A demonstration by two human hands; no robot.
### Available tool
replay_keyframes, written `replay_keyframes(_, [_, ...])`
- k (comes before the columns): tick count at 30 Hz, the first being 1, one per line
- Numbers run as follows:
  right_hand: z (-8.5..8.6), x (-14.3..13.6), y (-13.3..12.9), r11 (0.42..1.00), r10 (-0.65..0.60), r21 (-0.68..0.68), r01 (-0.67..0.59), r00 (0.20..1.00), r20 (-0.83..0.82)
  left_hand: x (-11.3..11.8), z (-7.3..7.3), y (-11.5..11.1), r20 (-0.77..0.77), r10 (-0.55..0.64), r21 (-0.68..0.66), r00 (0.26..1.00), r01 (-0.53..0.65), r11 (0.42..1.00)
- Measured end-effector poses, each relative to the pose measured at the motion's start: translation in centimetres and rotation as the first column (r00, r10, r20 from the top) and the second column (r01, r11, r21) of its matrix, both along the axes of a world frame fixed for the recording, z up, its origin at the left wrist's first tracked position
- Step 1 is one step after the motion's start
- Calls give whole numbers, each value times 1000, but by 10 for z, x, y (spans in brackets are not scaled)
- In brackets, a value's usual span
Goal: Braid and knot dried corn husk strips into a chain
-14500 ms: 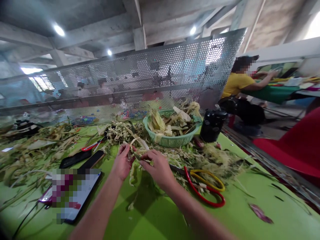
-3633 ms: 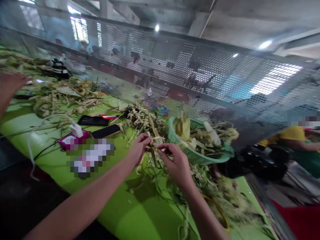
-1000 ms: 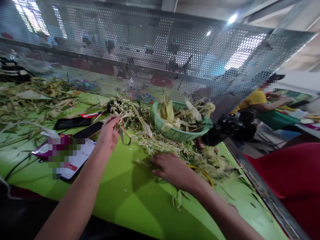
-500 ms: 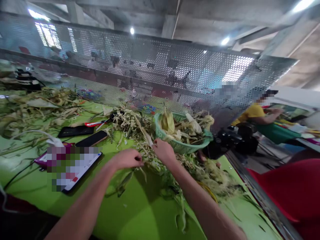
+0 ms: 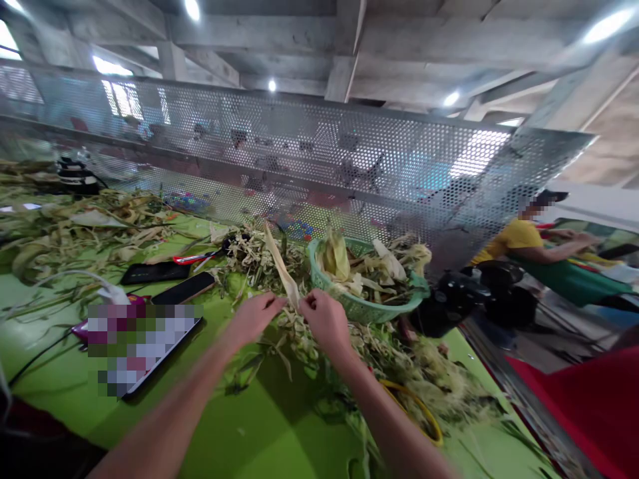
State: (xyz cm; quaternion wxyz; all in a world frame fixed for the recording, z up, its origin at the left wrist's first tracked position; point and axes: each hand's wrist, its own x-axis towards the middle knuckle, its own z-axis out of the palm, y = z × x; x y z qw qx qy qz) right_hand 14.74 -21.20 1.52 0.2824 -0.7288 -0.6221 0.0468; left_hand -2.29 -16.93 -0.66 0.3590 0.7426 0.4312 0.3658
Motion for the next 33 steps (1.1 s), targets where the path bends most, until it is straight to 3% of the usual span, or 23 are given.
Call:
replay_keyframes(3, [1,-13,-13,992,20,122,-23,999,25,8,-4,-3,128,3,-100,992,9,995])
replay_keyframes(7, [2,-22,-24,989,92,111,-96,995,40,13,-8,-4,146,28,-81,989,-16,997])
replay_keyframes(15, [-1,-3,-15,971,222,163,-176,915,-337,17,-5,-12,143,-128,-76,981,140,987])
replay_keyframes(20, [-6,-1,-9,975,222,134,-177,771,-597,18,-7,-9,278,-112,-86,954,141,986])
replay_keyframes(23, [-7,-3,-8,973,230,129,-194,713,-662,17,-7,-7,305,-140,-87,942,174,981])
replay_keyframes(33, [-8,0,-10,968,246,156,-195,851,-464,17,-5,-9,262,-112,-99,959,142,985])
